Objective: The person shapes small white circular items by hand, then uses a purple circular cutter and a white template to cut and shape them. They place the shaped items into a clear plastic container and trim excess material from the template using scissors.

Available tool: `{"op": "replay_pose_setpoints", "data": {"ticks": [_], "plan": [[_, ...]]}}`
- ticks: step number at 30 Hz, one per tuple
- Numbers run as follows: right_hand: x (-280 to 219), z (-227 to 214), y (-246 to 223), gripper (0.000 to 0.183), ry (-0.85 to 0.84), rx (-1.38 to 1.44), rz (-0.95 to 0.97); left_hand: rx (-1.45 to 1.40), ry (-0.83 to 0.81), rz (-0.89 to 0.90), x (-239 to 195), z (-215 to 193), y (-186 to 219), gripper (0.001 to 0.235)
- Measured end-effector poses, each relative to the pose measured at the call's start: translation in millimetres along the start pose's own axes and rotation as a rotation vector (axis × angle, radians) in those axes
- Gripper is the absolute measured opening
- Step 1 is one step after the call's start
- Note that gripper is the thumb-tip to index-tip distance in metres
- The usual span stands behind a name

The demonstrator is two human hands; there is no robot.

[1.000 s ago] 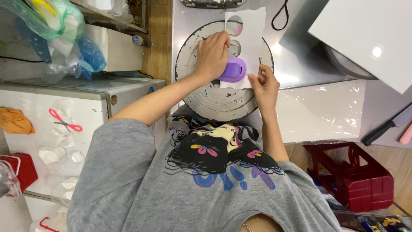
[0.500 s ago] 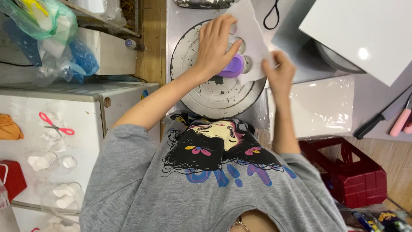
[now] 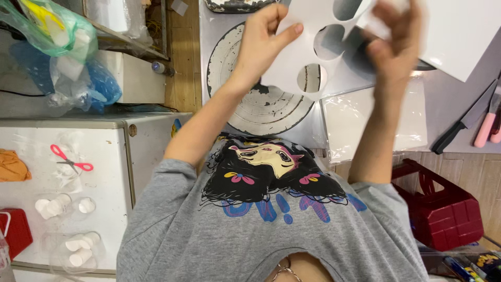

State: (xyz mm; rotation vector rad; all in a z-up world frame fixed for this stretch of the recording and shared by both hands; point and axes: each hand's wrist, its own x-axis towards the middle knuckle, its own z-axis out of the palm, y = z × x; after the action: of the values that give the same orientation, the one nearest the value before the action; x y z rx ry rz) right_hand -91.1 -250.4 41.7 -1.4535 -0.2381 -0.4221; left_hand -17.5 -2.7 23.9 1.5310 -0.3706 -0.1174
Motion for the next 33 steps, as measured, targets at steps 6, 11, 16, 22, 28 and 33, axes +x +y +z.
{"op": "replay_pose_setpoints", "data": {"ticks": [6,11,16,22,28,33], "plan": [[-54,57,45,0.032,0.077,0.089,0.574,-0.331,0.135,-0.149,-49,25,-33,0.014],[-79,71,64,0.014,0.142,0.038,0.574,-0.208,0.143,-0.180,-70,25,-55,0.014],[-99,55,85,0.014,0.183,-0.026,0.604,0.430,0.168,-0.012,-64,4,-51,0.017],[-123,31,114,0.014,0.265,-0.056,0.669,0.811,-0.053,0.510,-10,-22,-64,0.022],[-131,27,126,0.016,0.320,-0.113,0.684,0.841,-0.292,0.422,13,-5,-90,0.023],[-134,29,123,0.016,0.322,-0.058,0.733,0.783,-0.179,0.198,6,-8,-111,0.012]]}}
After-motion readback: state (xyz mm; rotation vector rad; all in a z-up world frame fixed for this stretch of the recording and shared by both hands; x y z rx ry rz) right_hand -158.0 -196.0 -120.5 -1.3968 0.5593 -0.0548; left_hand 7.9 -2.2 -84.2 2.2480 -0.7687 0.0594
